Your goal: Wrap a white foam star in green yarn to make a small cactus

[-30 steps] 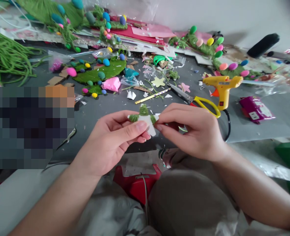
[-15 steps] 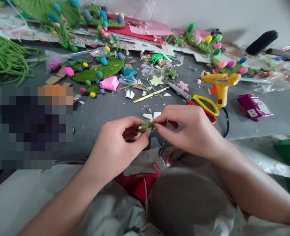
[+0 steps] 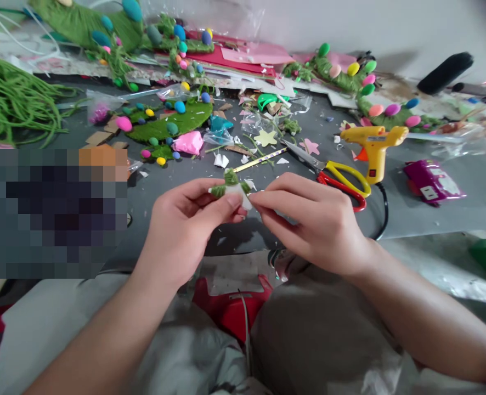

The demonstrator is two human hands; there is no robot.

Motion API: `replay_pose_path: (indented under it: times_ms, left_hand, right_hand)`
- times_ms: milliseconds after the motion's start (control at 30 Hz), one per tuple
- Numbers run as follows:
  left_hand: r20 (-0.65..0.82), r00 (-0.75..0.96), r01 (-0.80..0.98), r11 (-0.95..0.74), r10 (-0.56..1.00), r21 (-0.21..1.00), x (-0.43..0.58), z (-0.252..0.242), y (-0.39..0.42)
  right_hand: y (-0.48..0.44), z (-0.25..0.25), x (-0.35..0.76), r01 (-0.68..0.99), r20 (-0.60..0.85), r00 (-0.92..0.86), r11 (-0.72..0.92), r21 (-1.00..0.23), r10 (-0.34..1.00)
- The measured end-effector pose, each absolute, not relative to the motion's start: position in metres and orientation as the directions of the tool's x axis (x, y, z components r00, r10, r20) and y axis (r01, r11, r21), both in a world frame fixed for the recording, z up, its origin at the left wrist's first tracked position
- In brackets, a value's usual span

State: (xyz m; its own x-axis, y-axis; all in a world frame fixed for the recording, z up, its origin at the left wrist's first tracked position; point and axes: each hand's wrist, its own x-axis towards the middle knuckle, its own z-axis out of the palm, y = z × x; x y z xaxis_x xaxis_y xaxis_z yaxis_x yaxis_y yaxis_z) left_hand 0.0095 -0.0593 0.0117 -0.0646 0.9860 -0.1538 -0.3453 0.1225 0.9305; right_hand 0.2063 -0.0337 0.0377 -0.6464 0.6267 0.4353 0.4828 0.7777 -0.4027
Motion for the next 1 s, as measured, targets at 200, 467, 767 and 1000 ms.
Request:
replay_pose_path:
  times_ms: [200,467,767,1000]
  left_hand:
    - [-0.206,0.106,-0.44,0.231,0.973,0.868,0.006,0.015,-0.058]
    - [-0.088,0.111,0.204,0.064,0.99,0.977,0.008,0.014,-0.061]
    - [0.028,-0.078,0.283,-0.005,0.997,0.959,0.016,0.009,-0.057]
    - [-0.091,-0.074,-0.253,0.069,0.993,0.965,0.014,0.007,-0.05]
  right_hand:
    - [-0.019,0.035,0.209,0.353,0.419,-0.588,0.685,-0.637,0.692]
    - [-0.005,0.034,0.212,0.47,0.323,-0.613,0.661,-0.585,0.721]
    - [-0.018,0.037,0.202,0.466,0.276,-0.519,0.538,-0.702,0.809]
    - [-0.021,0.036,0.207,0.399,0.452,-0.651,0.782,-0.479,0.61]
